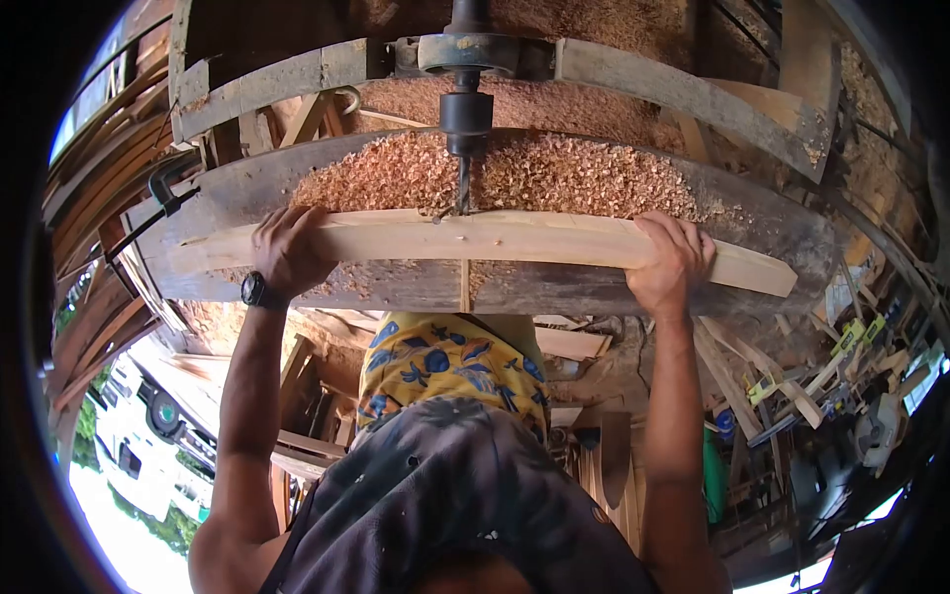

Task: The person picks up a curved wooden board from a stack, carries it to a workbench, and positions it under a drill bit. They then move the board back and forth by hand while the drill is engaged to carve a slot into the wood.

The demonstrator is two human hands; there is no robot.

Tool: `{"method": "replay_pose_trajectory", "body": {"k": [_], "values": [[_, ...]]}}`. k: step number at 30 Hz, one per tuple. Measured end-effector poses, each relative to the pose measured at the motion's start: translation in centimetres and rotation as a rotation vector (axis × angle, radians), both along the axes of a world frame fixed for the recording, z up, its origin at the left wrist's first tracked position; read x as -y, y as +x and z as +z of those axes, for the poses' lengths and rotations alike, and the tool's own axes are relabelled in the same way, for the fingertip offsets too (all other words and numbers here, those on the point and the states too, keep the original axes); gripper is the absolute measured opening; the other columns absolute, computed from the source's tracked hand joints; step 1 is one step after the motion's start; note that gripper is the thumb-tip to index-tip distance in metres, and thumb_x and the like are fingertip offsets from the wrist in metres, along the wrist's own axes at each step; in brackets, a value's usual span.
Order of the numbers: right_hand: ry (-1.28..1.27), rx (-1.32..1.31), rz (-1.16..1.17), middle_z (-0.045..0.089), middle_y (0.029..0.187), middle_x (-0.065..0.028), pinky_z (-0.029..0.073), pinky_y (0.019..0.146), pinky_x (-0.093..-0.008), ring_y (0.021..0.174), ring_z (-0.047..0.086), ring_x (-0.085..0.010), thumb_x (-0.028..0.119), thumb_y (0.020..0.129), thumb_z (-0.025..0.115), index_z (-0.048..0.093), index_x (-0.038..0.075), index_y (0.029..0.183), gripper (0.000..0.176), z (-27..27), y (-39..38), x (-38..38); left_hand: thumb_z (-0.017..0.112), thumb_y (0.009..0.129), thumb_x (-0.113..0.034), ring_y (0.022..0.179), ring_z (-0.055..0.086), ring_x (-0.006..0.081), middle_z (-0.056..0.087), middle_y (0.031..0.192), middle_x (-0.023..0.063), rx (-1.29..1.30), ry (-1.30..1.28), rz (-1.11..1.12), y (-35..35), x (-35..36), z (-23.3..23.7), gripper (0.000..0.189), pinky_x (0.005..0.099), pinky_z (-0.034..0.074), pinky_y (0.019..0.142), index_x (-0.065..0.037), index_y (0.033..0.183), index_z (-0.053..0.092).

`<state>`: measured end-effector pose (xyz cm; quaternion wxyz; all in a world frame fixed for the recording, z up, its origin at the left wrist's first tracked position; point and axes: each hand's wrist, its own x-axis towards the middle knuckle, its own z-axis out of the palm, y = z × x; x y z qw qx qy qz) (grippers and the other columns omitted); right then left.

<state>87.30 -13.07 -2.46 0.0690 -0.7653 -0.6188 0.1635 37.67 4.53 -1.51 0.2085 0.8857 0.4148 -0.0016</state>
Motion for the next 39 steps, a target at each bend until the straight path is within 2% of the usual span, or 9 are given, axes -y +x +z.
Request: {"method": "replay_pose_trajectory", "body": {"k": [6,12,14,19,26,29,37,39], "values": [[-0.008,0.010,0.012,0.075,0.121,0.0004,0.039,0.109,-0.0440,0.114,0.066,-0.0255,0.012,0.062,0.086,0.080,0.016,0.110,0.049,0.2,0.3,0.4,0.084,0.063,-0.017,0.087,0.072,0.0350,0.075,0.099,0.0088,0.003,-0.013,-0.003,0.5,-0.1,-0.1,0.044,0.0471,0.059,0.079,-0.014,0.105,0.072],[-0.075,0.068,0.037,0.073,0.121,-0.0015,0.039,0.110,-0.0462,0.117,0.065,-0.0275,0.012,0.061,0.086,0.079,0.016,0.112,0.052,0.5,1.3,0.5,0.077,0.068,-0.018,0.092,0.071,0.0351,0.073,0.102,0.0108,0.019,-0.048,-0.001,0.6,0.1,-0.9,0.037,0.0469,0.057,0.082,-0.010,0.103,0.069],[-0.097,0.087,0.051,0.073,0.121,-0.0016,0.039,0.110,-0.0462,0.118,0.065,-0.0277,0.011,0.060,0.086,0.078,0.016,0.112,0.052,0.6,1.0,0.4,0.079,0.068,-0.026,0.102,0.070,0.0333,0.073,0.109,0.0110,-0.022,-0.071,-0.009,-0.2,0.7,-1.7,0.052,0.0471,0.056,0.091,-0.009,0.115,0.069],[-0.113,0.081,0.048,0.073,0.120,-0.0022,0.040,0.107,-0.0448,0.116,0.065,-0.0280,0.010,0.059,0.084,0.079,0.016,0.111,0.053,0.8,0.6,-0.2,0.077,0.070,-0.024,0.100,0.072,0.0322,0.073,0.107,0.0105,-0.013,-0.107,-0.003,-0.3,0.2,-1.0,0.046,0.0471,0.056,0.091,-0.010,0.113,0.070],[-0.033,0.091,0.044,0.074,0.115,0.0016,0.039,0.101,-0.0408,0.112,0.065,-0.0240,0.015,0.061,0.084,0.081,0.019,0.108,0.047,0.1,-0.8,0.1,0.075,0.068,-0.020,0.092,0.072,0.0332,0.073,0.099,0.0116,0.030,0.020,0.004,-1.3,-0.5,-0.8,0.040,0.0470,0.058,0.082,-0.010,0.106,0.070],[-0.046,0.061,0.042,0.075,0.119,-0.0014,0.041,0.104,-0.0428,0.115,0.065,-0.0266,0.013,0.062,0.087,0.079,0.017,0.111,0.050,0.1,-0.2,0.3,0.084,0.065,-0.022,0.083,0.070,0.0342,0.069,0.090,0.0082,0.055,0.019,-0.049,-0.5,-0.6,-0.7,0.038,0.0474,0.057,0.073,-0.012,0.097,0.067],[-0.020,0.020,0.065,0.076,0.119,-0.0015,0.040,0.105,-0.0421,0.116,0.067,-0.0253,0.013,0.062,0.088,0.079,0.016,0.111,0.049,0.1,1.8,0.5,0.083,0.068,-0.020,0.081,0.070,0.0327,0.068,0.090,0.0081,-0.007,-0.006,-0.001,1.3,1.0,-0.2,0.033,0.0473,0.058,0.071,-0.012,0.096,0.067],[0.011,0.012,0.092,0.076,0.118,-0.0027,0.040,0.107,-0.0419,0.116,0.067,-0.0256,0.011,0.064,0.084,0.078,0.014,0.109,0.045,0.1,2.1,-0.1,0.083,0.067,-0.024,0.087,0.070,0.0333,0.071,0.098,0.0104,-0.064,-0.063,0.028,0.4,2.6,-0.7,0.042,0.0470,0.058,0.075,-0.010,0.104,0.068]]}}
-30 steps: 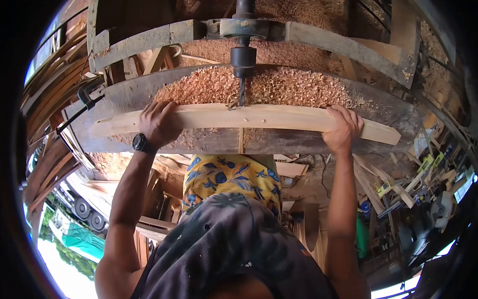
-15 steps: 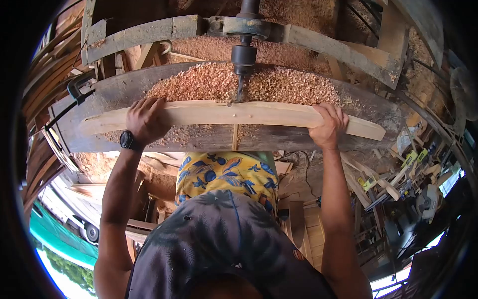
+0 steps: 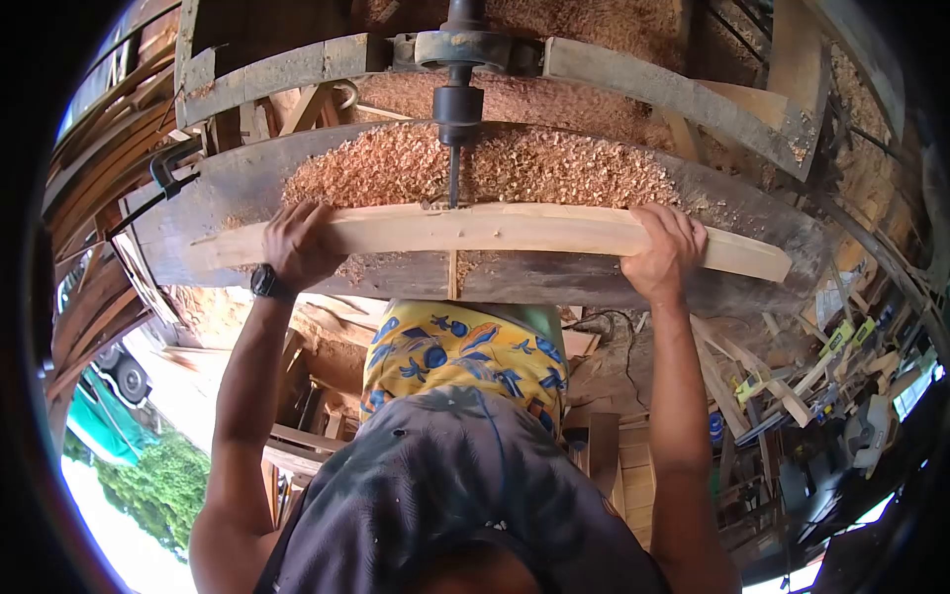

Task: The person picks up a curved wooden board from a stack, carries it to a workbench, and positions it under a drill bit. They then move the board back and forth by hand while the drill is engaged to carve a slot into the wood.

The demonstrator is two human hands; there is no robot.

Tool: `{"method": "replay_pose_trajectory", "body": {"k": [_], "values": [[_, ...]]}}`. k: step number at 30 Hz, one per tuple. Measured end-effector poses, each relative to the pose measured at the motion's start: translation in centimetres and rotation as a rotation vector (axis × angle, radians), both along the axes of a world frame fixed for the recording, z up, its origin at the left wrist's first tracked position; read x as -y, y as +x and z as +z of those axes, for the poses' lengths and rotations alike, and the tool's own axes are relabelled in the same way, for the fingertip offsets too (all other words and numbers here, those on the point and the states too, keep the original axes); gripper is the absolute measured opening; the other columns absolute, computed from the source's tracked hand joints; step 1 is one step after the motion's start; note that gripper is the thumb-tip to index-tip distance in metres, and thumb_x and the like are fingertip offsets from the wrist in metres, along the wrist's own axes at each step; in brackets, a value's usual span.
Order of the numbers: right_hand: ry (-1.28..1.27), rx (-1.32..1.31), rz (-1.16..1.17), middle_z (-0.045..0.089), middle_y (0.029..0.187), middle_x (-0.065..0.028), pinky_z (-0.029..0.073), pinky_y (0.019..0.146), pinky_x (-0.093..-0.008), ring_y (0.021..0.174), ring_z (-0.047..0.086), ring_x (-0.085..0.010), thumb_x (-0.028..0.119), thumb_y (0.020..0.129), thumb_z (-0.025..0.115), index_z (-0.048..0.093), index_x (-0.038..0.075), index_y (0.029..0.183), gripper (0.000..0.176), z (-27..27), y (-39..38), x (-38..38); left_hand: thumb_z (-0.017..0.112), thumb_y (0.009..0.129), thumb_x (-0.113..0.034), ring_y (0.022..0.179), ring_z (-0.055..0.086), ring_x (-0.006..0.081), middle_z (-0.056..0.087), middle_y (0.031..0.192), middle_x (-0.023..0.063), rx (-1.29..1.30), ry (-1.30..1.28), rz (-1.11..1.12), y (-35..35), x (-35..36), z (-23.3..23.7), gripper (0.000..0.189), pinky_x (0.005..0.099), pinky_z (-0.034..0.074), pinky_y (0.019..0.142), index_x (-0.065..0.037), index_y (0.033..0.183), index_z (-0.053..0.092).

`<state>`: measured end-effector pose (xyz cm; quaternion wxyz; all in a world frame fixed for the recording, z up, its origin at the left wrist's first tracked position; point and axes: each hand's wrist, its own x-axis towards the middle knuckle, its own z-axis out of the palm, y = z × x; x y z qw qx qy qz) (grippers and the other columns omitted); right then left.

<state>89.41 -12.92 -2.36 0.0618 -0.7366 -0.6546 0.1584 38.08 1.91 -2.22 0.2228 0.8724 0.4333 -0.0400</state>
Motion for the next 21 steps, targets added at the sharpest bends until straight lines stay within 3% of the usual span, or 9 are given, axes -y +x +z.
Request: {"method": "replay_pose_trajectory", "body": {"k": [1,3,9,13,15,21], "values": [[-0.004,0.003,0.007,0.076,0.118,-0.0027,0.040,0.107,-0.0419,0.116,0.067,-0.0256,0.011,0.064,0.084,0.078,0.014,0.109,0.045,0.0,0.4,-0.5,0.083,0.067,-0.024,0.085,0.070,0.0336,0.070,0.094,0.0098,0.071,0.047,0.035,0.3,1.2,0.1,0.041,0.0463,0.058,0.074,-0.011,0.103,0.068],[0.015,0.020,0.086,0.075,0.115,-0.0001,0.040,0.106,-0.0424,0.114,0.067,-0.0247,0.007,0.067,0.072,0.079,0.015,0.104,0.039,0.0,0.8,-1.7,0.088,0.062,-0.023,0.086,0.072,0.0334,0.071,0.093,0.0079,-0.027,0.028,0.087,0.1,3.8,0.6,0.044,0.0463,0.059,0.074,-0.014,0.101,0.068],[-0.048,0.024,0.121,0.074,0.124,-0.0026,0.039,0.108,-0.0432,0.118,0.066,-0.0274,0.009,0.064,0.075,0.078,0.015,0.109,0.046,-0.3,1.2,-1.8,0.088,0.060,-0.022,0.089,0.072,0.0342,0.072,0.097,0.0087,-0.018,-0.001,0.151,0.2,4.4,0.9,0.048,0.0469,0.060,0.078,-0.013,0.104,0.069],[-0.090,0.064,0.030,0.072,0.128,-0.0018,0.039,0.108,-0.0434,0.120,0.065,-0.0273,0.011,0.064,0.077,0.078,0.017,0.110,0.046,0.1,-0.2,-0.3,0.077,0.065,-0.016,0.080,0.068,0.0333,0.068,0.087,0.0081,0.061,0.009,0.041,0.9,-0.4,0.6,0.029,0.0479,0.057,0.073,-0.012,0.092,0.067],[-0.049,0.049,-0.065,0.072,0.128,-0.0002,0.038,0.108,-0.0428,0.118,0.064,-0.0259,0.013,0.061,0.079,0.079,0.018,0.109,0.048,-0.1,-0.9,0.9,0.077,0.065,-0.016,0.080,0.068,0.0325,0.068,0.088,0.0074,0.086,0.069,-0.059,1.2,-2.8,-0.1,0.030,0.0470,0.057,0.072,-0.012,0.093,0.066],[-0.028,0.060,0.061,0.072,0.121,0.0002,0.040,0.105,-0.0425,0.114,0.065,-0.0261,0.013,0.062,0.079,0.079,0.018,0.108,0.047,-0.4,1.2,-1.3,0.084,0.059,-0.020,0.082,0.069,0.0338,0.069,0.091,0.0077,0.005,0.020,0.106,0.2,3.7,0.4,0.043,0.0456,0.058,0.074,-0.014,0.098,0.067]]}}
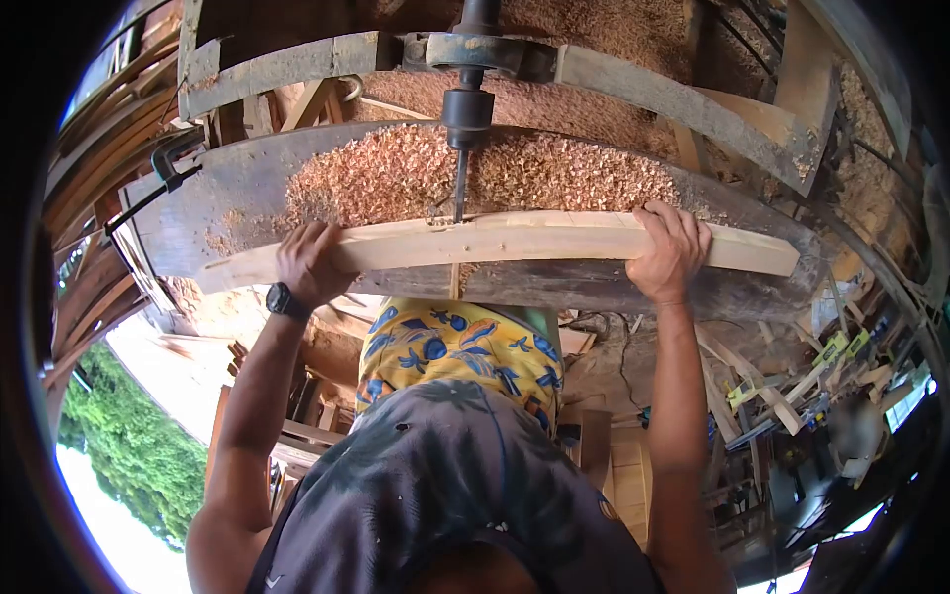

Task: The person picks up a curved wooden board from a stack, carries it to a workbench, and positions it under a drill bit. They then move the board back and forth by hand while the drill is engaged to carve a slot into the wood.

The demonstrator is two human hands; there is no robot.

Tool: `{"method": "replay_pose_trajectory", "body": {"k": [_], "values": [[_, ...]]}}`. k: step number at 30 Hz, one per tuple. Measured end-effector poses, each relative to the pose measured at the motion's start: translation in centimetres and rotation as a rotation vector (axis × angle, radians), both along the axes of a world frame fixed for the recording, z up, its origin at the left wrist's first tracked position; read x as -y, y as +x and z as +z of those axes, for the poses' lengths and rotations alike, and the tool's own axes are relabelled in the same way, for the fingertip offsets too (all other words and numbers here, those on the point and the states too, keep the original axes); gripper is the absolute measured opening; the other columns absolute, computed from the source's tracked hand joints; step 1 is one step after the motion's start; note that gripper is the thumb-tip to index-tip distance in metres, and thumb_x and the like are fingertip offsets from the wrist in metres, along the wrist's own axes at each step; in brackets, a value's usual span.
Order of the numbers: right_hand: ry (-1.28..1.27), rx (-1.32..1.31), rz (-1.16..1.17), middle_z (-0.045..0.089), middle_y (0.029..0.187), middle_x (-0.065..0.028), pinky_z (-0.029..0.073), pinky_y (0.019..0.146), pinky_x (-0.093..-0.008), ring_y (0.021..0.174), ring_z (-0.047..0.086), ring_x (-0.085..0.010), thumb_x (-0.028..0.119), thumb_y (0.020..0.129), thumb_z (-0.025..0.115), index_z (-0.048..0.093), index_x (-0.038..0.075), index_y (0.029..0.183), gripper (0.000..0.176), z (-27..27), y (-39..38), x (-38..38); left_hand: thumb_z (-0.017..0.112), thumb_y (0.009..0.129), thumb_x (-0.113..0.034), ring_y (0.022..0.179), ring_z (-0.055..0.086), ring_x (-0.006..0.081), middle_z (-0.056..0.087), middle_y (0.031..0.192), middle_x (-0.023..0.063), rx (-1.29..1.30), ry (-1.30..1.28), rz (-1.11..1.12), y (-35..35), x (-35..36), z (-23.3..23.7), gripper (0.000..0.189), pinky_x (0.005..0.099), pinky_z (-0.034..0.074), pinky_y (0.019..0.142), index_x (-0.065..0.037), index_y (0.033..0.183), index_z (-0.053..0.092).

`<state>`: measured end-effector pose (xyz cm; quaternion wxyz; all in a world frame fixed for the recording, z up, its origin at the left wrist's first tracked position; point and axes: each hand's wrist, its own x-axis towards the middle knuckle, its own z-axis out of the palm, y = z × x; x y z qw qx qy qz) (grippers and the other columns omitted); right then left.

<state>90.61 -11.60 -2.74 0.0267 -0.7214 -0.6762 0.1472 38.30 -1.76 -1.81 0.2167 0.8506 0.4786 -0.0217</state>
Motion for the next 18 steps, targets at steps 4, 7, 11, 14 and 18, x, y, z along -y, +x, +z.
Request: {"method": "replay_pose_trajectory", "body": {"k": [4,7,11,14,18], "values": [[-0.013,-0.003,0.031,0.073,0.120,-0.0005,0.040,0.104,-0.0426,0.114,0.065,-0.0263,0.015,0.063,0.080,0.079,0.018,0.109,0.046,0.1,0.1,0.0,0.081,0.061,-0.019,0.081,0.068,0.0342,0.068,0.090,0.0085,0.006,-0.006,0.014,0.5,-0.2,0.4,0.037,0.0459,0.057,0.073,-0.013,0.095,0.067],[-0.031,0.037,-0.073,0.072,0.120,-0.0001,0.040,0.104,-0.0428,0.114,0.065,-0.0259,0.016,0.065,0.081,0.079,0.018,0.109,0.045,0.6,-1.4,1.6,0.078,0.065,-0.017,0.083,0.069,0.0333,0.069,0.090,0.0082,0.042,0.026,-0.083,1.1,-4.6,-0.3,0.033,0.0464,0.057,0.073,-0.013,0.096,0.068],[-0.015,0.019,-0.118,0.072,0.118,0.0007,0.041,0.104,-0.0429,0.113,0.065,-0.0259,0.018,0.065,0.084,0.080,0.019,0.111,0.046,0.5,-1.8,3.0,0.081,0.064,-0.021,0.085,0.069,0.0345,0.068,0.092,0.0086,0.071,0.067,-0.169,1.3,-5.7,-0.5,0.038,0.0467,0.058,0.074,-0.013,0.099,0.068],[-0.005,0.027,-0.039,0.072,0.118,0.0003,0.041,0.103,-0.0433,0.113,0.065,-0.0262,0.019,0.066,0.085,0.079,0.019,0.111,0.046,0.4,-0.5,1.7,0.084,0.059,-0.023,0.087,0.068,0.0343,0.066,0.093,0.0083,0.040,-0.016,-0.071,0.8,-2.4,-0.1,0.046,0.0457,0.057,0.074,-0.013,0.101,0.067],[-0.010,0.022,-0.021,0.072,0.118,0.0000,0.041,0.103,-0.0434,0.112,0.065,-0.0264,0.019,0.065,0.086,0.079,0.018,0.111,0.046,0.2,-0.4,1.9,0.084,0.060,-0.024,0.088,0.068,0.0337,0.066,0.095,0.0091,0.003,-0.018,-0.070,0.9,-3.1,-0.3,0.045,0.0459,0.057,0.075,-0.012,0.099,0.066]]}}
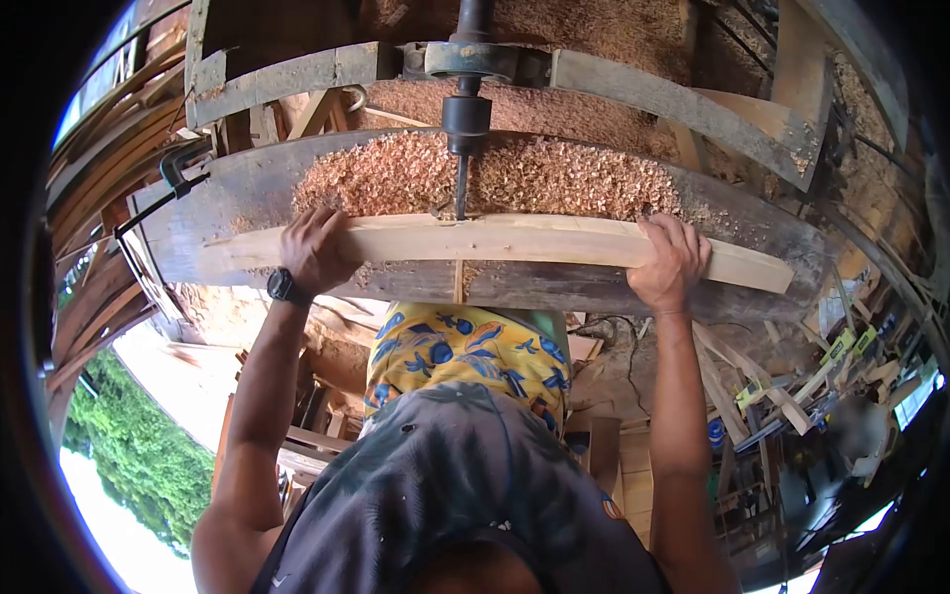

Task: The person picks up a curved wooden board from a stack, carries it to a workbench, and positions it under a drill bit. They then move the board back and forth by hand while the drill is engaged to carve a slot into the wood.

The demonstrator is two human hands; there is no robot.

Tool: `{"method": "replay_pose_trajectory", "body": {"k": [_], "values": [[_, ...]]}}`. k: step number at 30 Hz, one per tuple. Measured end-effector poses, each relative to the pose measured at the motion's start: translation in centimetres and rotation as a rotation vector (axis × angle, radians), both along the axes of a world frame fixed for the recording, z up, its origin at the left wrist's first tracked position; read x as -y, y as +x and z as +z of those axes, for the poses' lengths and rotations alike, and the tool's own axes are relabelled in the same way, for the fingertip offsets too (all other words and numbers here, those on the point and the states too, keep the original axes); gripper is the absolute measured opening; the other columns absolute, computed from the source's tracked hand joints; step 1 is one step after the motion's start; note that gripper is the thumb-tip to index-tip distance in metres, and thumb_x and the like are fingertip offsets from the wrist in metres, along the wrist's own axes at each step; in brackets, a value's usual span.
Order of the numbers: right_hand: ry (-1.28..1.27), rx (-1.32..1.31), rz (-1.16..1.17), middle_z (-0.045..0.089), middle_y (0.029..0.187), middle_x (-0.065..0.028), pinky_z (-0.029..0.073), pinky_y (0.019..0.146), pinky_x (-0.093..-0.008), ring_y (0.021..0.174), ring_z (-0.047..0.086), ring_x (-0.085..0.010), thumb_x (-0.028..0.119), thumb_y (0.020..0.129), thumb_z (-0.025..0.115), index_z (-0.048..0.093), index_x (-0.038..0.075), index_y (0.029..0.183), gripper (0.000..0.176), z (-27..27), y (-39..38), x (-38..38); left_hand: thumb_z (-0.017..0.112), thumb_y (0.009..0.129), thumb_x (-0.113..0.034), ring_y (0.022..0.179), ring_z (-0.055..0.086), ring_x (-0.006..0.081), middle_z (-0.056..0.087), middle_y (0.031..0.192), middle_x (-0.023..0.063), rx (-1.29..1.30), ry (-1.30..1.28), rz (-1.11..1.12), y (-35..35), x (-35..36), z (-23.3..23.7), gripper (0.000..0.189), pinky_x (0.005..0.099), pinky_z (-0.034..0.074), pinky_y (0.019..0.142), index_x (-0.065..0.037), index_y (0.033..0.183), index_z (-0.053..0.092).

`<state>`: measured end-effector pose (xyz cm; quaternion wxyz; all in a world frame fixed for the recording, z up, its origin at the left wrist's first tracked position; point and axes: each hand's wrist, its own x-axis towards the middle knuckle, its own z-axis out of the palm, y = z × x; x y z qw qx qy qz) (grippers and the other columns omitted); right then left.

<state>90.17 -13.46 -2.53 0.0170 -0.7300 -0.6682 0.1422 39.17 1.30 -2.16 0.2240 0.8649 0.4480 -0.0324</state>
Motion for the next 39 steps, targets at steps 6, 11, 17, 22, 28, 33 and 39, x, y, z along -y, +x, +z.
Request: {"method": "replay_pose_trajectory", "body": {"k": [6,11,17,22,28,33,39], "values": [[0.016,0.033,-0.083,0.072,0.117,0.0010,0.040,0.103,-0.0421,0.111,0.064,-0.0244,0.018,0.064,0.082,0.080,0.019,0.110,0.046,0.2,-1.1,1.4,0.084,0.063,-0.023,0.086,0.068,0.0330,0.066,0.093,0.0078,0.034,0.035,-0.075,0.5,-2.0,-0.2,0.041,0.0471,0.057,0.074,-0.012,0.097,0.064],[0.026,-0.030,0.034,0.073,0.113,0.0003,0.040,0.103,-0.0415,0.112,0.064,-0.0250,0.010,0.065,0.074,0.080,0.017,0.106,0.042,0.1,1.0,-1.8,0.086,0.063,-0.028,0.089,0.068,0.0354,0.067,0.098,0.0091,0.012,-0.017,0.094,-0.3,4.9,-0.1,0.045,0.0485,0.056,0.078,-0.013,0.100,0.065],[0.009,-0.028,0.091,0.073,0.112,-0.0003,0.040,0.103,-0.0421,0.112,0.065,-0.0250,0.009,0.066,0.072,0.081,0.016,0.106,0.042,0.3,1.3,-2.2,0.087,0.062,-0.026,0.085,0.070,0.0348,0.067,0.091,0.0068,-0.037,-0.024,0.092,0.1,5.0,0.3,0.045,0.0470,0.058,0.074,-0.015,0.101,0.066],[-0.010,-0.001,-0.013,0.073,0.117,0.0013,0.041,0.103,-0.0425,0.112,0.065,-0.0259,0.016,0.065,0.079,0.079,0.020,0.109,0.043,0.2,0.5,-0.2,0.083,0.061,-0.022,0.085,0.069,0.0337,0.068,0.094,0.0076,0.031,0.011,0.014,0.7,0.5,0.2,0.041,0.0461,0.058,0.075,-0.014,0.098,0.067],[-0.012,0.008,-0.066,0.073,0.116,0.0014,0.040,0.104,-0.0426,0.112,0.065,-0.0255,0.018,0.066,0.082,0.079,0.020,0.109,0.042,0.2,-0.2,0.9,0.083,0.061,-0.021,0.086,0.068,0.0327,0.067,0.094,0.0083,0.031,0.020,-0.013,0.9,-1.2,0.0,0.043,0.0467,0.057,0.075,-0.012,0.100,0.066],[0.000,-0.023,0.071,0.072,0.112,0.0004,0.039,0.102,-0.0425,0.110,0.064,-0.0257,0.009,0.067,0.070,0.080,0.017,0.106,0.041,0.2,1.4,-2.5,0.088,0.060,-0.022,0.085,0.070,0.0323,0.070,0.098,0.0072,-0.009,0.009,0.073,0.3,4.3,0.3,0.048,0.0459,0.058,0.075,-0.013,0.103,0.069],[-0.004,-0.014,-0.034,0.073,0.116,-0.0005,0.040,0.105,-0.0422,0.113,0.064,-0.0264,0.011,0.065,0.074,0.080,0.018,0.110,0.046,0.3,0.0,-0.9,0.088,0.062,-0.026,0.090,0.070,0.0322,0.069,0.099,0.0075,-0.014,0.007,0.004,0.0,-1.2,0.2,0.054,0.0471,0.058,0.076,-0.014,0.111,0.068]]}}
